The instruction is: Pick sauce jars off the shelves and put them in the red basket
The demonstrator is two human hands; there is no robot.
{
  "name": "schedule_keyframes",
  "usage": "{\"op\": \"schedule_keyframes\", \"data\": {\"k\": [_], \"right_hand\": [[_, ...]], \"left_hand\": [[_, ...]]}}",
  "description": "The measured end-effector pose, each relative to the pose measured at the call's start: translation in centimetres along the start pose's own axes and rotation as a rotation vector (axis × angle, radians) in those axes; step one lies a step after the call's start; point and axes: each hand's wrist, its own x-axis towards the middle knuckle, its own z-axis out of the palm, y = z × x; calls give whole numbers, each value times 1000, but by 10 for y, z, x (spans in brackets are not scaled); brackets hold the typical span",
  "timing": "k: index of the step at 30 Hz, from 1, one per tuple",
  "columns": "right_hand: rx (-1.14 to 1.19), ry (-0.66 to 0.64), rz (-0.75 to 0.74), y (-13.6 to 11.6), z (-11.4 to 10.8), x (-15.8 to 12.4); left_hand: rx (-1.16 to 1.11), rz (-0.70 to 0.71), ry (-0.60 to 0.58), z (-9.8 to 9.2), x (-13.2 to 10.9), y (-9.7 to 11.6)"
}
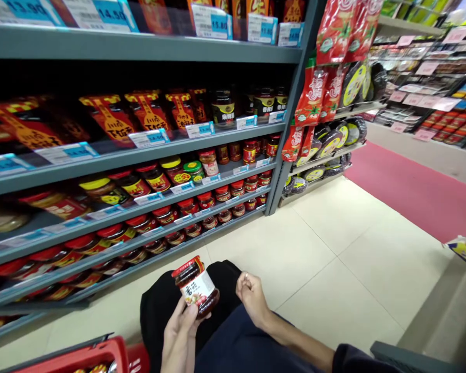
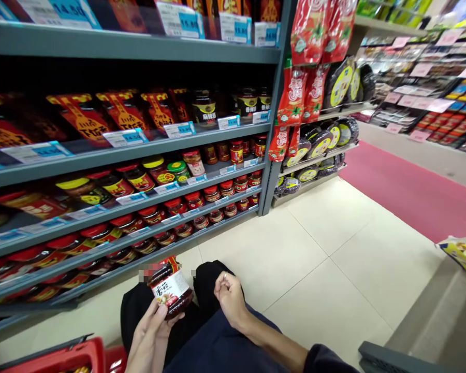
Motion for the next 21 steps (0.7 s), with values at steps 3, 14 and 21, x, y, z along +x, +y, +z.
{"op": "schedule_keyframes", "data": {"k": [3, 14, 21], "right_hand": [[-94, 62, -60, -3, -3, 2], [-260, 92, -149, 2, -11, 10], [-218, 119, -204, 26, -18, 11]], "left_hand": [[10, 15, -7, 1, -6, 1], [-25, 32, 19, -7, -20, 1], [-109, 82, 63, -15, -15, -2]]}}
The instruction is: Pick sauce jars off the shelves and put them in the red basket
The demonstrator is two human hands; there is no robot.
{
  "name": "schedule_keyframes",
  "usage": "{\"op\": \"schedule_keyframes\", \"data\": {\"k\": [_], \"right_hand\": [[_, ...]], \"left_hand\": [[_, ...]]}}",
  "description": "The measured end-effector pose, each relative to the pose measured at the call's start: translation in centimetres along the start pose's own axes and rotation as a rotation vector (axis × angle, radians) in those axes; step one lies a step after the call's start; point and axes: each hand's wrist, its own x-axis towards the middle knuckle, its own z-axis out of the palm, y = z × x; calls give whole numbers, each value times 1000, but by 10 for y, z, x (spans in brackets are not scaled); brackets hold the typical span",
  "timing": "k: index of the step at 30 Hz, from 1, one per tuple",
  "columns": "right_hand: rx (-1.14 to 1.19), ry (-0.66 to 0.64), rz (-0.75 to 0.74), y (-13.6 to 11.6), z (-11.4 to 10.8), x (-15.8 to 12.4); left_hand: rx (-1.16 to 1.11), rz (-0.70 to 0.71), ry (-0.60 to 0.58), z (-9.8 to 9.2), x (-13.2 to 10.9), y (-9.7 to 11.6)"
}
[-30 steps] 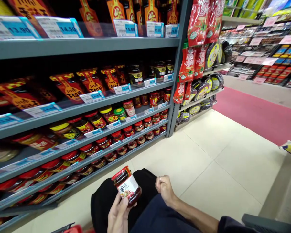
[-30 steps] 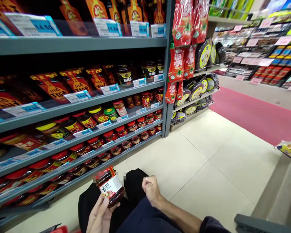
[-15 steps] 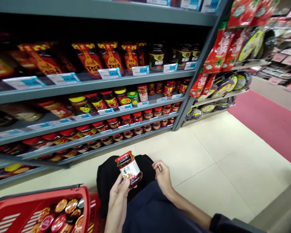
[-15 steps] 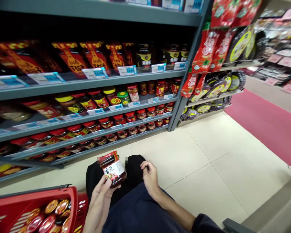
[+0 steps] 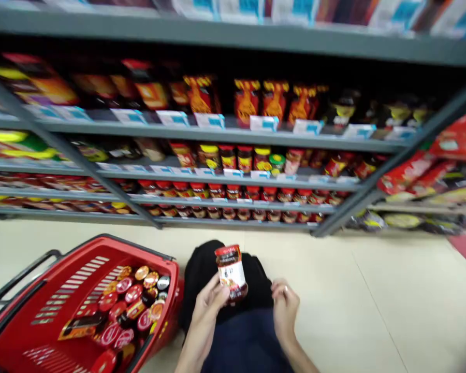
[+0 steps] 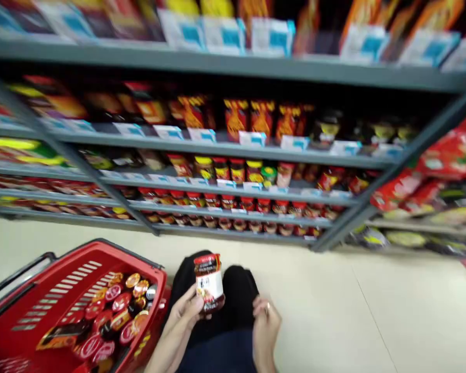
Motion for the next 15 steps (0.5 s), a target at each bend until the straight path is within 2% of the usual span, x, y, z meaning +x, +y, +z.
{"op": "schedule_keyframes", "data": {"k": [2, 3, 5, 8, 10, 13, 15], "right_hand": [[-5, -30, 32, 17, 8, 10], [8, -42, 67, 22, 17, 19], [57, -151, 80, 20, 43, 38], [111, -303, 23, -17, 86, 60], [133, -332, -16, -52, 108, 70], [149, -322, -41, -91, 127, 88], [133, -302, -27, -101, 133, 101]], "left_hand": [[-15, 22, -25, 2, 15, 11], [-24, 53, -44, 4, 25, 23], [-47, 149, -75, 12, 40, 56], [-75, 268, -98, 26, 51, 111], [-69, 295, -131, 35, 53, 134], [-71, 313, -174, 46, 63, 144], [-94, 325, -189, 52, 75, 140]]}}
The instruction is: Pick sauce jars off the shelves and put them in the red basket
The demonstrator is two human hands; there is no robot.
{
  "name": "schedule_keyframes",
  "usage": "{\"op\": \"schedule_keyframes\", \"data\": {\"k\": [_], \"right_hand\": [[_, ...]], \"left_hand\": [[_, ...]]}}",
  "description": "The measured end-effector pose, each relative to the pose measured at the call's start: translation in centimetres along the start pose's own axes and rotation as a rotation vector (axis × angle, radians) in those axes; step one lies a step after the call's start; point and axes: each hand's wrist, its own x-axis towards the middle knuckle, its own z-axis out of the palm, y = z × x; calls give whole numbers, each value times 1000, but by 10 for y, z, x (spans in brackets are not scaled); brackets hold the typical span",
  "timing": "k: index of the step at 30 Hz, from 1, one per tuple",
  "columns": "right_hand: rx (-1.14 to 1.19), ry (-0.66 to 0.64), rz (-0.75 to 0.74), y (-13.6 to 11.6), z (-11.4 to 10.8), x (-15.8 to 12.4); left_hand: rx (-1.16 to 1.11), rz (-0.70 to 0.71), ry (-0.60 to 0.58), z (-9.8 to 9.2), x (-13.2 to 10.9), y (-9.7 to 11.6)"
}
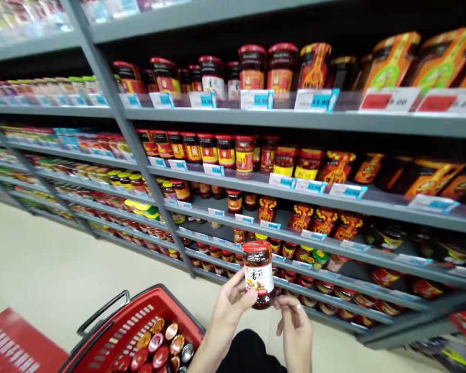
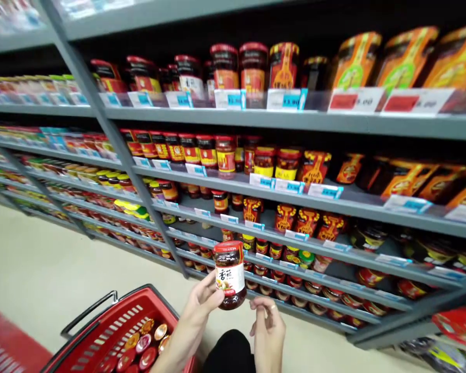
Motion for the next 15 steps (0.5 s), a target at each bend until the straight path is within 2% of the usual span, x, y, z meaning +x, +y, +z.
{"op": "schedule_keyframes", "data": {"k": [3, 6, 9, 11, 13, 15], "right_hand": [[-35, 7, 37, 13, -14, 11], [-101, -37, 107, 48, -54, -1], [-176, -58, 151, 88, -106, -32], [-229, -47, 97, 108, -133, -56], [-294, -75, 57, 116, -148, -78], [-341, -111, 65, 115, -148, -97]], "left_hand": [[-46, 18, 2, 4, 11, -21], [-71, 20, 46, 13, 4, -53], [-79, 18, 73, 20, -20, -90], [-71, 7, 80, 20, -42, -108], [-46, -7, 89, 13, -66, -115], [-19, -23, 106, 0, -90, -113]]}}
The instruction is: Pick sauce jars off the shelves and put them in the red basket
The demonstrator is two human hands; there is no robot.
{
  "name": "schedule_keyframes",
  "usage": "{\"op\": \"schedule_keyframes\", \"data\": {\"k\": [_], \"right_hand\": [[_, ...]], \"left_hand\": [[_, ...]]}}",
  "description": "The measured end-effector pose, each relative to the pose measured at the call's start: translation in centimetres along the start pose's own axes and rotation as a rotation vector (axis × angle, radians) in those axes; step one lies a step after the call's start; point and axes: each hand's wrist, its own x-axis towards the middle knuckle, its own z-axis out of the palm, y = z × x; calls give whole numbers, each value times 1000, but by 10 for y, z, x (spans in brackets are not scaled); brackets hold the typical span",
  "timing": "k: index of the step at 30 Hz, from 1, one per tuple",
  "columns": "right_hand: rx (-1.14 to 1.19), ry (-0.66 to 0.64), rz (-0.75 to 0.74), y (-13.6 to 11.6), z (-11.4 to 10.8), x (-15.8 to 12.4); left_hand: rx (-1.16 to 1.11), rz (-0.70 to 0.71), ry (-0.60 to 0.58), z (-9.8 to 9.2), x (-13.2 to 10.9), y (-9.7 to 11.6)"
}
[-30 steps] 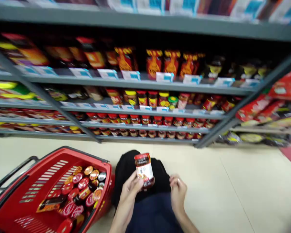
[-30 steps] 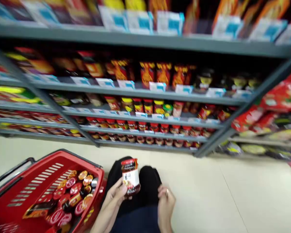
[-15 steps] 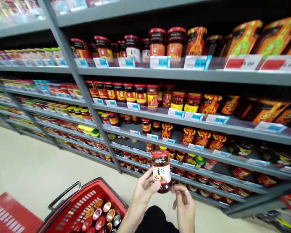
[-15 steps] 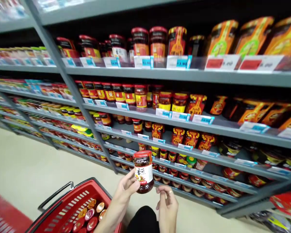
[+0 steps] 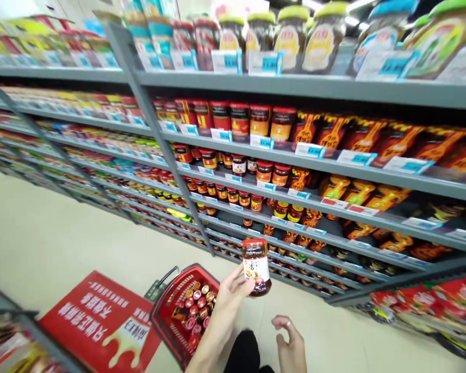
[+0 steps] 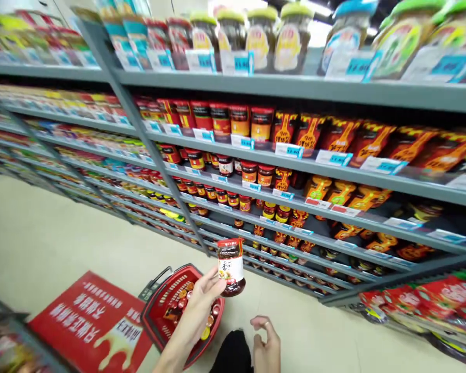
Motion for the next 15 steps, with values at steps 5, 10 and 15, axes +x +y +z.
{"op": "schedule_keyframes", "data": {"k": [5, 10, 15], "right_hand": [[16, -15, -21, -37, 19, -27], [45, 61, -129, -74, 23, -40], [116, 321, -178, -75, 41, -61]], "left_hand": [[19, -9, 64, -35, -45, 27], [23, -30, 55, -51, -63, 59], [22, -8, -64, -78, -60, 94]]}}
